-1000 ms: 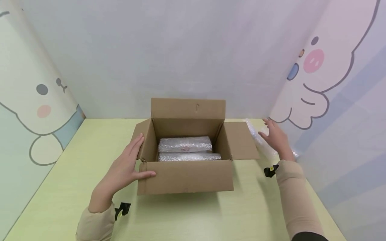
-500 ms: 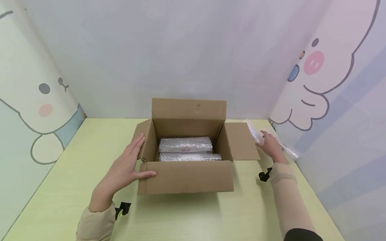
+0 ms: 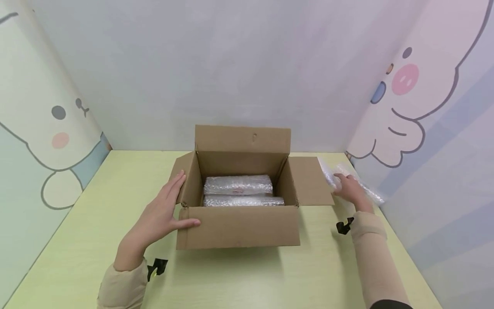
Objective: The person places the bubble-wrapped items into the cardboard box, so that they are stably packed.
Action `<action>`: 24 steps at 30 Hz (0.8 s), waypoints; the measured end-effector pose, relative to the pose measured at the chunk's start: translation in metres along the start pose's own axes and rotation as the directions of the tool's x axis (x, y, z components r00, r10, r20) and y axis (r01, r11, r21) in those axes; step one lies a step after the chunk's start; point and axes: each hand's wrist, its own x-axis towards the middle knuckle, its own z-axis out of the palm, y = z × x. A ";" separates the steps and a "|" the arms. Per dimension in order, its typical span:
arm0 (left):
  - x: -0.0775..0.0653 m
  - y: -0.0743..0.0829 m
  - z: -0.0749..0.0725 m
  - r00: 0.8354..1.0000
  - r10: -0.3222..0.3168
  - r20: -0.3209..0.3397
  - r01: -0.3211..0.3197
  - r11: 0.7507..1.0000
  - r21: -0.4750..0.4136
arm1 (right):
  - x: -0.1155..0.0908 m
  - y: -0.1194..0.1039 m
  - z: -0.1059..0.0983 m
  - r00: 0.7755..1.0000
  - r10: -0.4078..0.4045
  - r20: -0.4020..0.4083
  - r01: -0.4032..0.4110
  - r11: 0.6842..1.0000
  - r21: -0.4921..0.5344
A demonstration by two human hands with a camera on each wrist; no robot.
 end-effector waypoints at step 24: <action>-0.001 0.002 -0.002 1.000 0.009 -0.005 -0.009 1.000 0.009 | -0.014 -0.012 -0.056 0.999 -0.028 -0.045 0.027 0.999 -0.025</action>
